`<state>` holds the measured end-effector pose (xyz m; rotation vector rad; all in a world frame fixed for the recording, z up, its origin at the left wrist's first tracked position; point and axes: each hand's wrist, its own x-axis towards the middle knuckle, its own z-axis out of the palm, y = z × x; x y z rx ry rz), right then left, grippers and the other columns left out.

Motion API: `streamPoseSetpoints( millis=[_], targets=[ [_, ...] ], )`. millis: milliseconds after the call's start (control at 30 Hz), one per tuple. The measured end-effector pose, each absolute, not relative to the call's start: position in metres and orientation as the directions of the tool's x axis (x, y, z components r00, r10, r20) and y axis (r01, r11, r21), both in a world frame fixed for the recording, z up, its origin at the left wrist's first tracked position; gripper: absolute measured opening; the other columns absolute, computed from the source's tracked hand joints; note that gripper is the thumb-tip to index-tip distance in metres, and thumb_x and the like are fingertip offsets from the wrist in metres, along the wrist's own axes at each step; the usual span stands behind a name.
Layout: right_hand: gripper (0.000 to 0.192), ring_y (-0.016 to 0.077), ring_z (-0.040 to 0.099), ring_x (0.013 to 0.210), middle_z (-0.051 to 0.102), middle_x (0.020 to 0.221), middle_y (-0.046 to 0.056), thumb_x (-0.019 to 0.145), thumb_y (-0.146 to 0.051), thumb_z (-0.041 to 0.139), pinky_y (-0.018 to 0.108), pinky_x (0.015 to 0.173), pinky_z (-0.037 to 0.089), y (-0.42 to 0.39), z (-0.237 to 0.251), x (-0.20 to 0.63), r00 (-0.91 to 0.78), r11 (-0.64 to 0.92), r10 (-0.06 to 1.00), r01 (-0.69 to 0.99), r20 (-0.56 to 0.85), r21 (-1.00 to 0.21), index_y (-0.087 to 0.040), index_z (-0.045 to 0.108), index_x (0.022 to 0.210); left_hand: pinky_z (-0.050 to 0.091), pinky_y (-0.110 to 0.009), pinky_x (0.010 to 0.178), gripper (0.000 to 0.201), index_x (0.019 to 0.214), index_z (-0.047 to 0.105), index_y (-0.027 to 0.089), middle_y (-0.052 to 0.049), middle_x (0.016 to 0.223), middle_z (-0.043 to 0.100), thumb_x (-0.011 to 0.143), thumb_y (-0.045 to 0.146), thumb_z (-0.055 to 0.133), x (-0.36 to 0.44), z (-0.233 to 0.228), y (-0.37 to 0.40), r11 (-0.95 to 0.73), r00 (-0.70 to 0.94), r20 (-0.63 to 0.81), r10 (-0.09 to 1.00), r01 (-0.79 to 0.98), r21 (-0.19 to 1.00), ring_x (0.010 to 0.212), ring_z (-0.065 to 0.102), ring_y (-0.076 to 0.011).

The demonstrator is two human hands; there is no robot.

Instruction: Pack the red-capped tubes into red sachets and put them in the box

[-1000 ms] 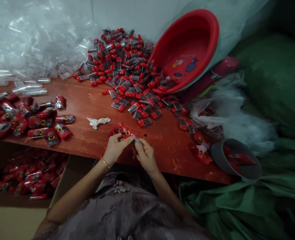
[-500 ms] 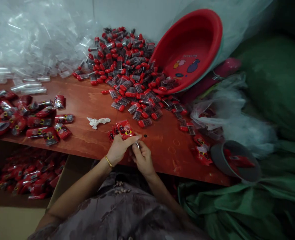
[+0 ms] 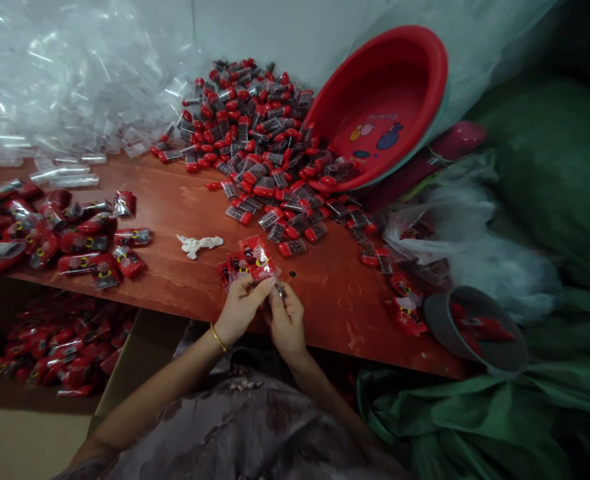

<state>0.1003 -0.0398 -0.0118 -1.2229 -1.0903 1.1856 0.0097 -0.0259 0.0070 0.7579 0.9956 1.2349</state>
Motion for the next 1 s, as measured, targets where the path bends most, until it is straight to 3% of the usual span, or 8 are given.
streamPoseSetpoints(
  millis=[233,333,467,633,700,800,900,1000],
  targets=[
    [0.028,0.0081,0.046,0.047,0.052,0.062,-0.004,0.086,-0.049,0.049,0.02,0.047,0.041,-0.034,-0.008,0.113,-0.005,-0.053,0.999,-0.024,-0.053,-0.998,-0.021,0.053,0.086,0.045,-0.024,0.066,0.039,0.073,0.069,0.015,0.0,0.067,0.063,0.069,0.054,0.067,0.0,0.007,-0.018,0.146,-0.023,-0.175,0.984,-0.449,0.882,0.065,0.054,-0.0122],
    [0.027,0.0098,0.049,0.052,0.054,0.063,-0.003,0.088,-0.046,0.047,0.021,0.05,0.042,-0.035,-0.011,0.114,0.056,-0.001,0.998,0.093,0.004,-0.996,-0.02,0.055,0.089,0.044,-0.023,0.068,0.035,0.074,0.07,0.014,0.0,0.071,0.065,0.065,0.047,0.074,0.001,0.004,-0.01,0.183,0.006,-0.199,0.98,-0.43,0.884,0.066,0.054,-0.0107],
    [0.023,0.0138,0.058,0.071,0.064,0.08,0.002,0.089,-0.038,0.046,0.025,0.065,0.048,-0.033,-0.006,0.109,0.13,0.138,0.976,0.266,0.177,-0.954,-0.019,0.057,0.095,0.044,-0.022,0.066,0.035,0.074,0.071,0.013,0.0,0.069,0.065,0.067,0.048,0.072,0.011,0.004,-0.013,0.203,0.019,-0.221,0.975,-0.471,0.858,0.064,0.054,-0.0097],
    [0.02,0.0128,0.057,0.065,0.062,0.075,0.0,0.091,-0.033,0.045,0.024,0.061,0.047,-0.028,-0.008,0.112,0.016,0.231,0.969,0.284,0.245,-0.931,-0.02,0.056,0.101,0.046,-0.023,0.067,0.033,0.079,0.07,0.014,-0.001,0.072,0.067,0.069,0.047,0.071,0.007,0.008,-0.013,0.139,-0.006,-0.159,0.987,-0.451,0.882,0.065,0.056,-0.0104],
    [0.02,0.0132,0.058,0.066,0.063,0.076,0.0,0.091,-0.033,0.045,0.025,0.063,0.048,-0.026,-0.017,0.118,-0.026,0.237,0.97,0.283,0.24,-0.929,-0.021,0.056,0.103,0.047,-0.024,0.067,0.032,0.077,0.069,0.015,-0.001,0.072,0.067,0.072,0.046,0.068,0.003,0.006,-0.01,0.084,-0.025,-0.102,0.995,-0.384,0.92,0.066,0.058,-0.0113],
    [0.024,0.0171,0.061,0.087,0.065,0.097,0.005,0.091,-0.034,0.045,0.032,0.079,0.05,-0.024,-0.032,0.133,-0.027,0.262,0.963,0.35,0.27,-0.899,-0.022,0.057,0.108,0.05,-0.026,0.071,0.025,0.08,0.07,0.015,-0.002,0.075,0.07,0.078,0.039,0.064,0.001,-0.001,-0.006,-0.032,0.036,0.038,0.999,-0.144,0.989,0.071,0.062,-0.0143],
    [0.029,0.0208,0.057,0.106,0.062,0.114,0.008,0.089,-0.034,0.049,0.039,0.094,0.045,-0.023,-0.042,0.157,-0.031,0.302,0.947,0.431,0.32,-0.851,-0.023,0.056,0.115,0.052,-0.033,0.082,0.023,0.095,0.071,0.016,-0.006,0.092,0.073,0.082,0.032,0.06,0.01,-0.014,-0.004,-0.156,0.165,0.143,0.976,0.063,0.986,0.087,0.067,-0.0198],
    [0.036,0.0204,0.058,0.107,0.062,0.115,0.008,0.088,-0.035,0.052,0.038,0.094,0.046,-0.022,-0.046,0.183,-0.03,0.316,0.94,0.46,0.34,-0.83,-0.024,0.053,0.122,0.046,-0.041,0.099,0.028,0.105,0.069,0.017,-0.009,0.113,0.069,0.085,0.032,0.056,0.025,-0.03,-0.003,-0.275,0.256,0.223,0.941,0.188,0.943,0.11,0.061,-0.0242]
  ],
)
